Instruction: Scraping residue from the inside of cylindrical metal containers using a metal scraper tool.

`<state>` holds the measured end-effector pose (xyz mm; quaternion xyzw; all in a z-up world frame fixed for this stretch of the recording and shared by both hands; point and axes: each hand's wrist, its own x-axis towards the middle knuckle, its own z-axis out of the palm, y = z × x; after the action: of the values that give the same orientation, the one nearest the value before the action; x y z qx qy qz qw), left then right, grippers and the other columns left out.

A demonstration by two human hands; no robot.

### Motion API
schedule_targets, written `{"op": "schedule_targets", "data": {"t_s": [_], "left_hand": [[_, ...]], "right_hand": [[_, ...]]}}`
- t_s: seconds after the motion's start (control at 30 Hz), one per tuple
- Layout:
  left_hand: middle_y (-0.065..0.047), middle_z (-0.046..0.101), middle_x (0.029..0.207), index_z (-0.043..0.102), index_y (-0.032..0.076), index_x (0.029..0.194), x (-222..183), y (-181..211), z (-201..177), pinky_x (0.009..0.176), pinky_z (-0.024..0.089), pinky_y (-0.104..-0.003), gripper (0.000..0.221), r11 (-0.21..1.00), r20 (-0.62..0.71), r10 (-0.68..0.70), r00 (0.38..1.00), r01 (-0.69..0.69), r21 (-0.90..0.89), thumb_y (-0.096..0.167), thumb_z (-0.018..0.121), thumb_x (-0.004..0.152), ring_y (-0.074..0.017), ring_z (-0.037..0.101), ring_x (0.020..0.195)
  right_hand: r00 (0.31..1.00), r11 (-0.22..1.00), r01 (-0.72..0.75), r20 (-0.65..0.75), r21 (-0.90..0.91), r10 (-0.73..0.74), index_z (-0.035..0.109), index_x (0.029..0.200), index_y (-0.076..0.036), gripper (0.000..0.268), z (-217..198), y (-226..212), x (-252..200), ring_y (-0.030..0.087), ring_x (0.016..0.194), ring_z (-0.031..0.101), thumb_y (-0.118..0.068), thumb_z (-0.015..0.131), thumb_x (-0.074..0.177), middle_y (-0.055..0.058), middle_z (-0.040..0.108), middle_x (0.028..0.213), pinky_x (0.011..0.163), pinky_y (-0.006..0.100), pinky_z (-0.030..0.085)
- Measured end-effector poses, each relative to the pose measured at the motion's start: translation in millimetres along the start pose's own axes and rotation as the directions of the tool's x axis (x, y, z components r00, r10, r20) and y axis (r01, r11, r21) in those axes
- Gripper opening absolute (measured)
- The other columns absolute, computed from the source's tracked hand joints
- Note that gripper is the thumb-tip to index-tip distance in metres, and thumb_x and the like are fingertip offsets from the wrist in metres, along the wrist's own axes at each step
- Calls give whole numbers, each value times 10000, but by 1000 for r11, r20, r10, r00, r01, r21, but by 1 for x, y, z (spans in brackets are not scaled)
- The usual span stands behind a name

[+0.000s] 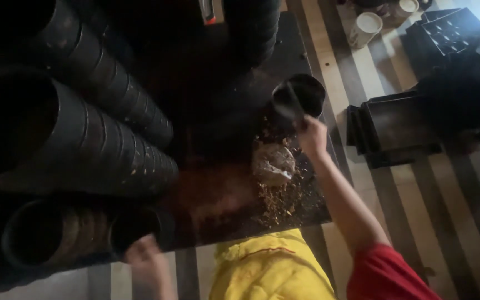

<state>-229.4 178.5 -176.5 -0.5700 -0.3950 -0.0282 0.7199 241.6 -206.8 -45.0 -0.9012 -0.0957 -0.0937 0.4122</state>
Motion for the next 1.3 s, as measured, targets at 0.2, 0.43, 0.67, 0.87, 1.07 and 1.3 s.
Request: {"op": "schedule_targets", "data": {"t_s": [0.2,0.43,0.67,0.87,1.07,1.3], "left_hand": [[-143,538,1423,298,205,1582,138,-46,-224,958,564,-482,822,-470,-15,864,503,818,332,264,716,877,-307,624,1202],[-125,740,1250,710,241,1318,217,-25,-218,994,556,-407,604,-505,-128,779,613,494,-708,233,752,716,-320,704,1157],[-127,691,1285,662,288,1347,265,-49,-254,999,531,-463,609,-362,-261,885,385,216,-907,244,710,741,-351,652,1174],[-144,689,1272,691,288,1325,260,-46,-270,996,531,-473,534,-398,-234,802,550,199,-896,173,614,810,-381,653,1157],[-137,700,1256,722,313,1282,276,-48,-285,1000,532,-487,484,-380,-257,804,536,131,-916,166,604,837,-382,657,1163],[-142,707,1242,717,297,1294,267,-33,-277,1000,537,-483,474,-397,-263,780,568,123,-910,160,614,851,-386,669,1149]], "right_hand": [[916,875,203,230,440,-328,719,966,-56,52,-26,-57,-154,239,733,685,-61,697,919,114,708,846,649,349,553],[582,834,524,788,-174,-202,502,1368,-100,426,-18,-29,-185,302,650,683,-226,590,970,163,672,1121,518,444,558],[660,612,725,571,-314,-489,554,1320,-54,457,23,-24,-137,256,750,700,-250,558,907,122,677,991,506,377,573],[629,720,575,772,-389,-86,515,1365,53,356,45,11,-139,218,613,703,-139,440,1075,157,686,885,441,352,610],[627,685,645,747,-339,-221,554,1318,-80,402,21,-19,-131,295,792,738,-271,528,965,166,704,1060,596,417,601],[632,801,523,763,-289,-137,634,1260,-162,364,62,17,-161,300,829,729,-240,538,918,158,709,994,617,429,614]]}}
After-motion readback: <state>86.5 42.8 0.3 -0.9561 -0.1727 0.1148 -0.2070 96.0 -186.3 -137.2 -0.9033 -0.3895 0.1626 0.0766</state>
